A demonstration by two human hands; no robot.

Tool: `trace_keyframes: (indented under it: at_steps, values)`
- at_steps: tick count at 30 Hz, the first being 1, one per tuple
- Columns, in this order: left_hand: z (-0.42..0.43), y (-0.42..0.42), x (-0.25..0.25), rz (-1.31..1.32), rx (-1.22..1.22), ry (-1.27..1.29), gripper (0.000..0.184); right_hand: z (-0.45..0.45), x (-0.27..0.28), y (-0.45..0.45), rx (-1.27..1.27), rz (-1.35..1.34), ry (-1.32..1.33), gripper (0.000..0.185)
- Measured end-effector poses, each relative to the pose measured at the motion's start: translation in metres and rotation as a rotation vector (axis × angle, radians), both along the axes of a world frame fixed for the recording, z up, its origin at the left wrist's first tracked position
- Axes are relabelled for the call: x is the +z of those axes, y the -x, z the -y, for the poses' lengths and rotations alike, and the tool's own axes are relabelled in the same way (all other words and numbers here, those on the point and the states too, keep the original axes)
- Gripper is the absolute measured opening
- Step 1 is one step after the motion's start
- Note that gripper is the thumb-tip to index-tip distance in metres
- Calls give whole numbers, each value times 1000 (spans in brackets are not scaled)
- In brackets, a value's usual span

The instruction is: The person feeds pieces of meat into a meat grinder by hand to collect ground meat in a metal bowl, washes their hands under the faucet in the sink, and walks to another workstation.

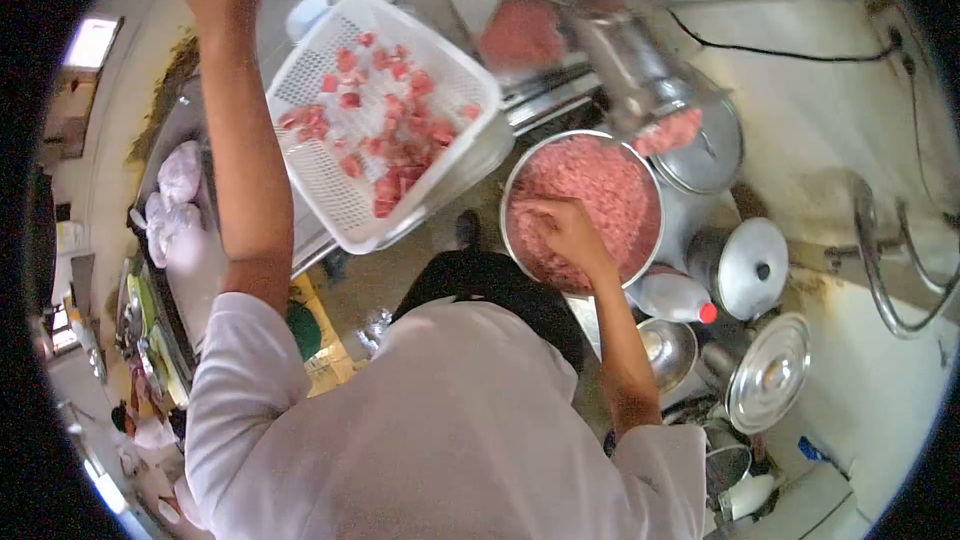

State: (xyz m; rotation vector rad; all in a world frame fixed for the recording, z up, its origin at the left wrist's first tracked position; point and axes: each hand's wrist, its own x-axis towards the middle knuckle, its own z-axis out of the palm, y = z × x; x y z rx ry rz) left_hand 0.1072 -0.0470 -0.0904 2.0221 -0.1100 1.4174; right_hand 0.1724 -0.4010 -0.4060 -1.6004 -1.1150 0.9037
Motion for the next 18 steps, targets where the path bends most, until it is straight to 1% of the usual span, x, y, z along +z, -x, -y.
trace_keyframes:
  at_steps: [1,2,3,4,5,6,7,9,10,11,12,13,14,15,16,17,18]
  values:
    - [-76,49,-48,-287,446,5,24,-21,28,8,16,-6,-12,30]
    - [-66,61,-62,-464,167,134,22,-42,55,16,74,-1,-93,31]
    - [-64,81,-79,-765,119,283,21,-63,70,24,126,6,-169,32]
    - [-94,103,-120,-1094,162,345,26,-87,76,34,139,81,-242,29]
    - [-118,130,-171,-1346,113,258,34,-115,80,42,146,157,-313,27]
    - [-140,156,-221,-1586,35,132,42,-144,73,47,159,286,-288,34]
    - [-101,158,-209,-1939,184,424,43,-172,61,50,171,414,-258,42]
    - [-109,198,-296,-1988,-60,-60,68,-219,48,48,282,652,279,59]
    - [-104,219,-329,-1857,-186,-7,79,-233,38,47,277,654,282,59]
    - [-101,236,-383,-1730,-163,-115,93,-246,27,46,371,754,454,66]
    - [-87,240,-394,-1671,-142,-40,102,-254,13,47,464,851,627,74]
    - [-73,242,-403,-1607,-125,31,112,-259,-9,49,460,859,629,74]
    - [-49,234,-392,-1606,-123,166,115,-261,-36,51,517,807,563,92]
    - [-25,226,-381,-1596,-117,300,118,-260,-50,53,580,753,499,111]
    - [-14,224,-378,-1607,-200,636,119,-260,-46,55,586,756,504,111]
    - [-2,221,-368,-1594,-284,970,120,-261,-39,60,631,688,543,118]
    - [8,216,-357,-1591,-285,969,120,-261,-31,64,672,621,579,124]
